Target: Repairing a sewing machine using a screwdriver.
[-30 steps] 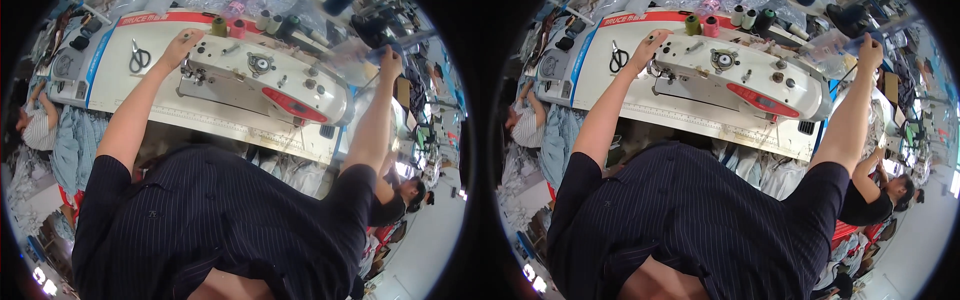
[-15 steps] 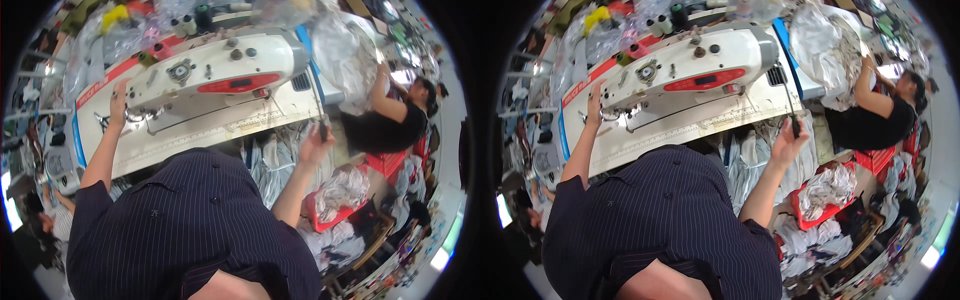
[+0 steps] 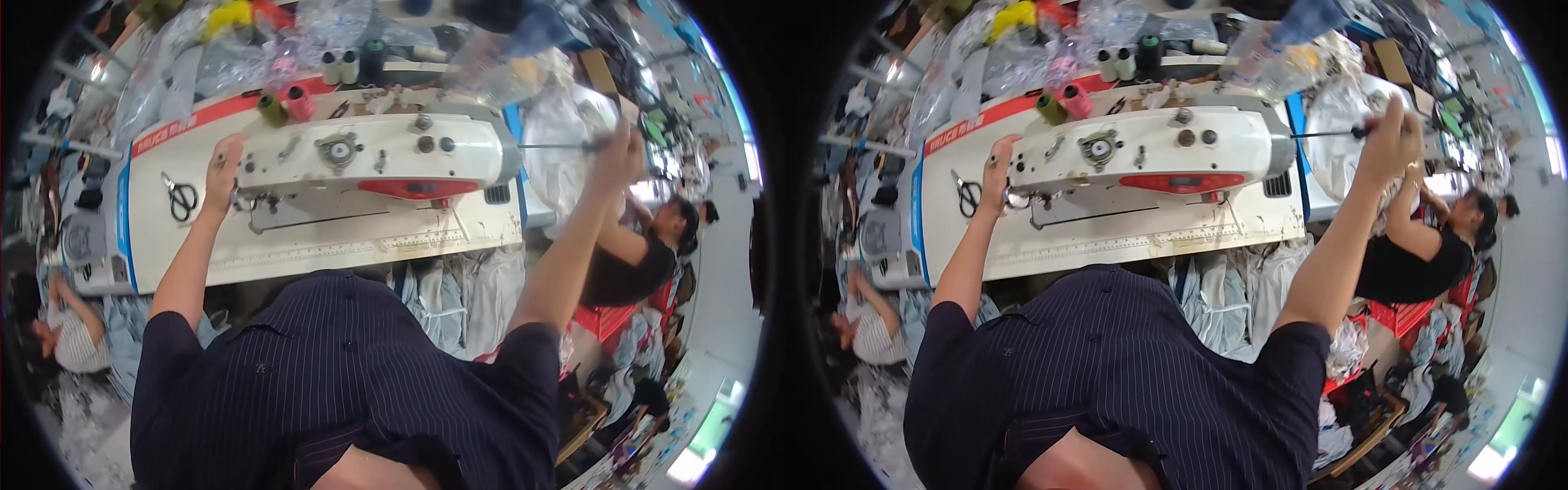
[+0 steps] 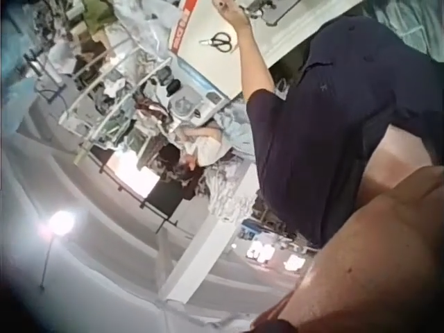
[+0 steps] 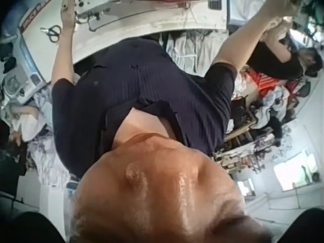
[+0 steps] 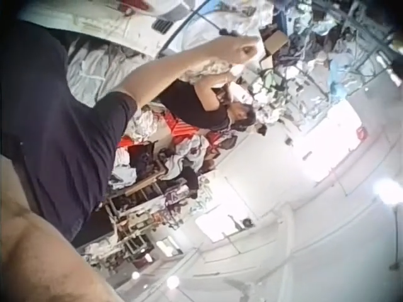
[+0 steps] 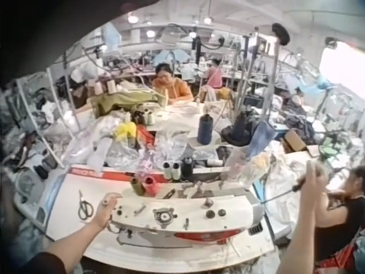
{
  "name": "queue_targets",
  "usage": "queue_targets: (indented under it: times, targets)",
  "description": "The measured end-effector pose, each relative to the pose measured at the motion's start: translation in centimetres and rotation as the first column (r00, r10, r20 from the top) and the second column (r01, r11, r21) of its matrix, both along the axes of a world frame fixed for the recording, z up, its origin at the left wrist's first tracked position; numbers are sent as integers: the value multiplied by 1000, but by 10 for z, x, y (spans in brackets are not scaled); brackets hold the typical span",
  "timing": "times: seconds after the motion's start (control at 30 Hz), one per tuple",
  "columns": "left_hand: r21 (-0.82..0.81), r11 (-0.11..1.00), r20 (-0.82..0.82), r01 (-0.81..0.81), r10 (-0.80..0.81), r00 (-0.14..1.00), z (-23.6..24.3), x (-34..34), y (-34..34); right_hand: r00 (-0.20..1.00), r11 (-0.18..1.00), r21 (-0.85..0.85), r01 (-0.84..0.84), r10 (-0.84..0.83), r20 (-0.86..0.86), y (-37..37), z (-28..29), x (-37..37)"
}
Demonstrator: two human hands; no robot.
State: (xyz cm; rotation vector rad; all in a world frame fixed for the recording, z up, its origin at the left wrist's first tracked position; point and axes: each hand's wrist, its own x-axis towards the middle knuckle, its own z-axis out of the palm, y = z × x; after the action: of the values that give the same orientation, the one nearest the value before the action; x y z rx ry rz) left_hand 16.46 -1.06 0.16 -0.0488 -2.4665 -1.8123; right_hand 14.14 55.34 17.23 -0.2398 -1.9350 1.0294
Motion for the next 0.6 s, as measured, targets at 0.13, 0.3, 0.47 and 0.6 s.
queue_targets:
  times: [0.13,0.3,0.47,0.6]
  targets:
    - [65,998,-107,-13,20,994,-7,-13,7,897,852,518,77,-286,337,47,-7,-164]
    - [36,999,-129,-22,26,991,-3,-12,14,722,834,551,-18,-371,585,14,-40,-242]
    - [118,992,27,-42,39,999,6,-17,22,865,840,537,78,-325,383,38,-31,-205]
    - [208,976,49,-59,50,998,4,2,5,996,971,-233,-54,36,-78,-5,-10,-34]
